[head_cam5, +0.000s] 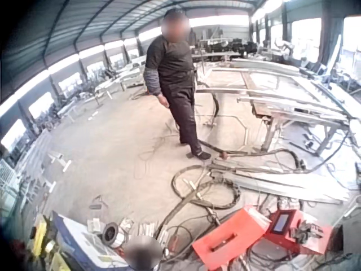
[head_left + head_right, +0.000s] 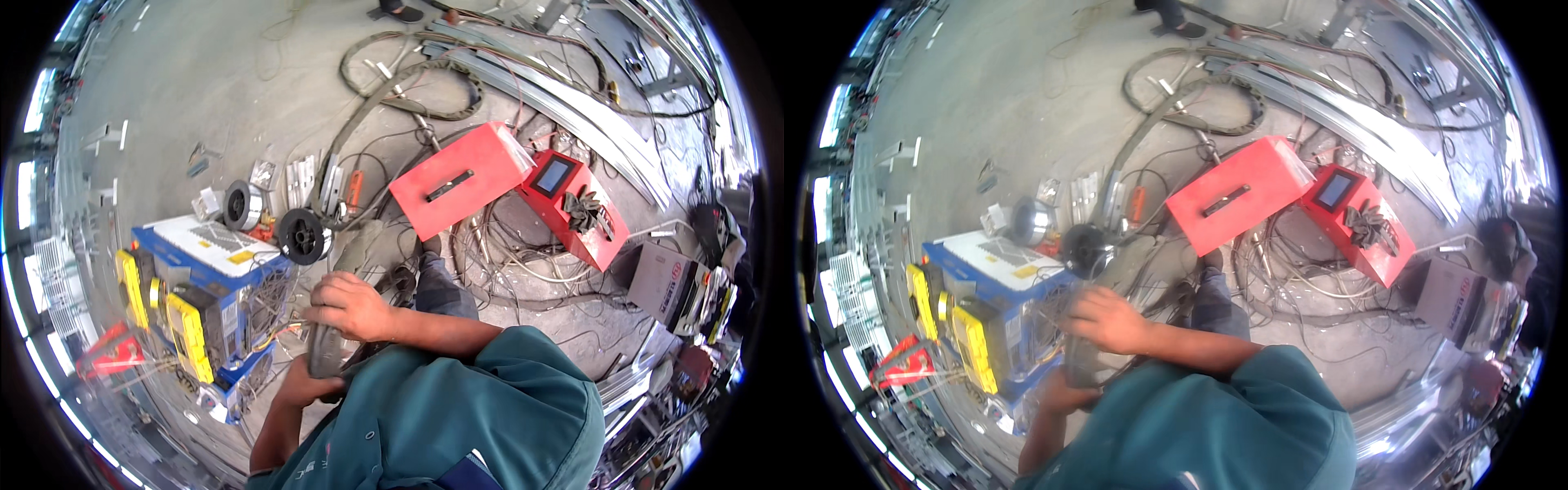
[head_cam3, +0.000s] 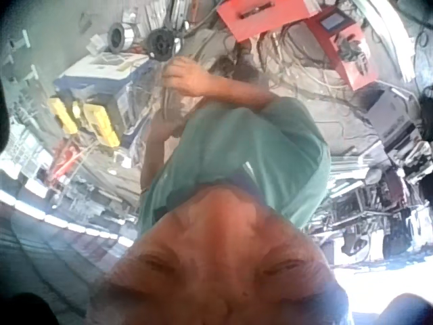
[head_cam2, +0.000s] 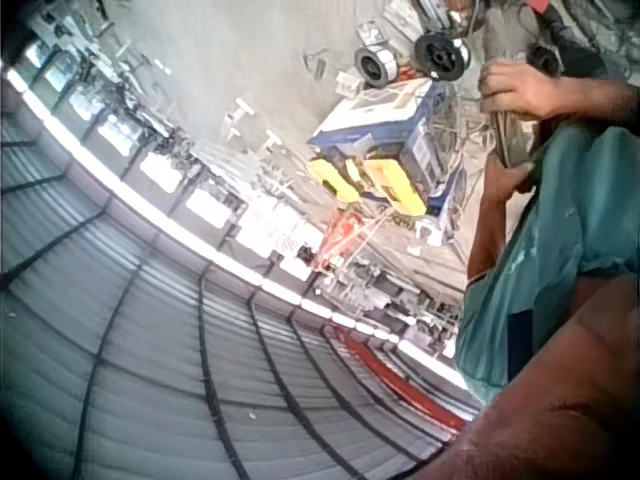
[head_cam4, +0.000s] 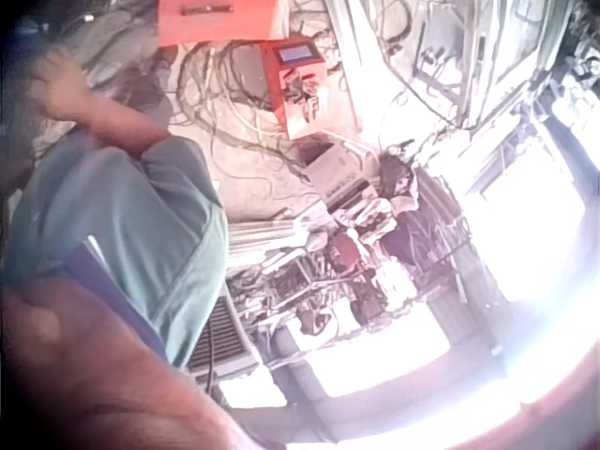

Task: The person organizes and assembles metal frame components in a workshop. They handle cables and a red box, then repeatedly pick up long metal bars and insert them into a frame structure, adjusting alignment and positioning throughout.

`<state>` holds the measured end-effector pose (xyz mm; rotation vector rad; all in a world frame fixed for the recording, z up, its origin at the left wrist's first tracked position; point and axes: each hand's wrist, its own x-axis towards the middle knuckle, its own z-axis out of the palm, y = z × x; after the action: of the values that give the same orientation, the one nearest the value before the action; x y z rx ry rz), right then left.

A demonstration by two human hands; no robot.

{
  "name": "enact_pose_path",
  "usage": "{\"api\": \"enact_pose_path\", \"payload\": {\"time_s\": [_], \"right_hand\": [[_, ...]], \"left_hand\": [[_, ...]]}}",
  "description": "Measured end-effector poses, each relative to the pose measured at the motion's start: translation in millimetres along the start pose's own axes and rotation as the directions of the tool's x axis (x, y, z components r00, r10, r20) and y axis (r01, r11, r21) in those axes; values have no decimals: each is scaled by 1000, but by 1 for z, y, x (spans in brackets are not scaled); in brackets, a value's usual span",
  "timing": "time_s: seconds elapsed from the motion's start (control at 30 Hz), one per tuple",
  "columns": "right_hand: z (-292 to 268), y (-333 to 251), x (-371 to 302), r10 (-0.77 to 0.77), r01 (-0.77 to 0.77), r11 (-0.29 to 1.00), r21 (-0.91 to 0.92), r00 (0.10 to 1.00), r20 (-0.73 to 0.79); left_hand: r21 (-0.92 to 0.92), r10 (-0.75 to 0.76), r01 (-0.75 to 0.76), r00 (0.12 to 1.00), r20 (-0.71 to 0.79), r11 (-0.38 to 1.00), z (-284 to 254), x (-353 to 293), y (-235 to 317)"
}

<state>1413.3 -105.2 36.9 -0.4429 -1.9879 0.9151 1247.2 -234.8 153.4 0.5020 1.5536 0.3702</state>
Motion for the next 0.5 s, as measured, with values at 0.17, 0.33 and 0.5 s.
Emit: {"api": "enact_pose_path", "payload": {"time_s": [0.17, 0.33, 0.5], "right_hand": [[-60, 114, -55, 577, -564, 817, 122, 806, -136], [-32, 327, -226, 948, -690, -69, 721, -270, -167], [-64, 361, -212, 869, -566, -169, 807, -471, -148]], "left_hand": [[-264, 99, -233, 894, -438, 936, -77, -11, 16], [-226, 268, -385, 868, -419, 895, -83, 56, 78], [-194, 291, -326, 938, -189, 925, -20, 245, 144]]}}
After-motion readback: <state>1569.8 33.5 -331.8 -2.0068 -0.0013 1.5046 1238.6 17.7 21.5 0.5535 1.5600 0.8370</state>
